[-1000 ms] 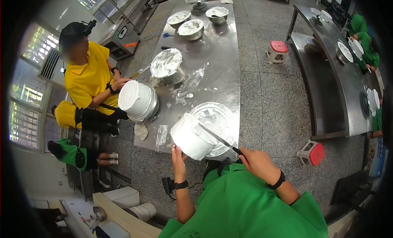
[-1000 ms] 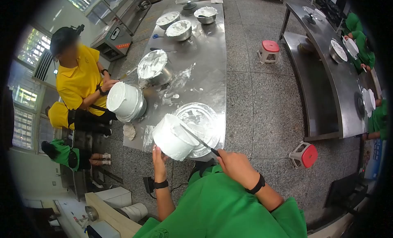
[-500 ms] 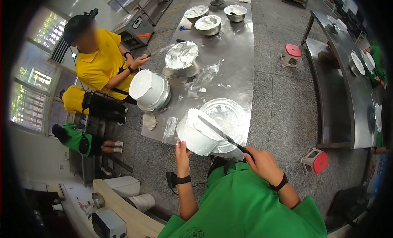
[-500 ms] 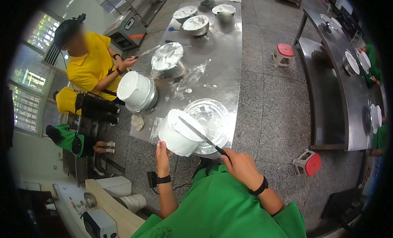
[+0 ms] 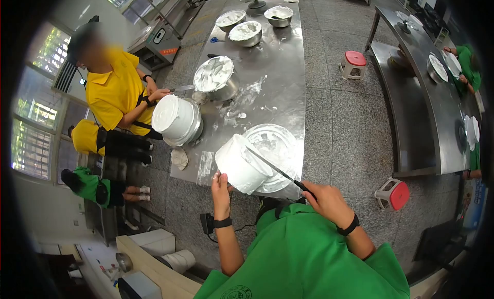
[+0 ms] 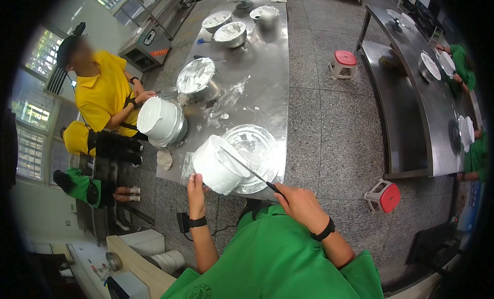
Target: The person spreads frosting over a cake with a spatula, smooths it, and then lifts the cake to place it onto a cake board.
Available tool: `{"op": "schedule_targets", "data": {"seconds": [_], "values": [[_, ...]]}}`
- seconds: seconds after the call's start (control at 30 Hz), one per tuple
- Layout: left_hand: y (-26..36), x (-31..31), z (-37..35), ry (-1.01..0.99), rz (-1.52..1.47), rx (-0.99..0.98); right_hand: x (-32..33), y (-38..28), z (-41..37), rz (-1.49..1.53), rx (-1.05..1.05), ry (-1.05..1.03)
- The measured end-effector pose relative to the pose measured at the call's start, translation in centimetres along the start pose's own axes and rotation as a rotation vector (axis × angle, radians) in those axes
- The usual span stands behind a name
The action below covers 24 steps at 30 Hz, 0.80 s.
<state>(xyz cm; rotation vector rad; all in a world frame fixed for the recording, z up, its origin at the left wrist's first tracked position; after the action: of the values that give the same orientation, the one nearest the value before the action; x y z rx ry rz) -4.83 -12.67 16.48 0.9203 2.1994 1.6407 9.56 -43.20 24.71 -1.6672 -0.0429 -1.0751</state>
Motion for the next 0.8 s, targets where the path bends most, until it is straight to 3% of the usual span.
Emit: {"op": "schedule_targets", "data": {"seconds": [0.43,0.73,0.8], "values": [[-1.6,2.2,1.7,0.039,-0.057,-0.051,0.6,1.1,-0.1,0.054,-0.032,0.028],[0.8,-1.4,-0.6,-0.058,-0.077,-0.058,1.7,1.6,-1.0,0.072,-0.118,0.062],[1.6,-2.3,-0.6,-0.102,-0.04,-0.15,2.0,1.5,-1.4,0.016,-0.136,0.037]]}}
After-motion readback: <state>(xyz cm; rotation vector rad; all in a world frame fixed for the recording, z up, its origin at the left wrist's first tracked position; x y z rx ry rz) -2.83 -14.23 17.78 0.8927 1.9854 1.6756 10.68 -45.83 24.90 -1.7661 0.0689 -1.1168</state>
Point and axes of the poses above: each hand's wrist, its own z-axis towards the middle knuckle, its own x-axis out of the back of the hand, y = z × x, the point moved 4 cm from there along z, towards the middle knuckle, and after that the axes turned 3 degrees about x, right-handed, at the moved point
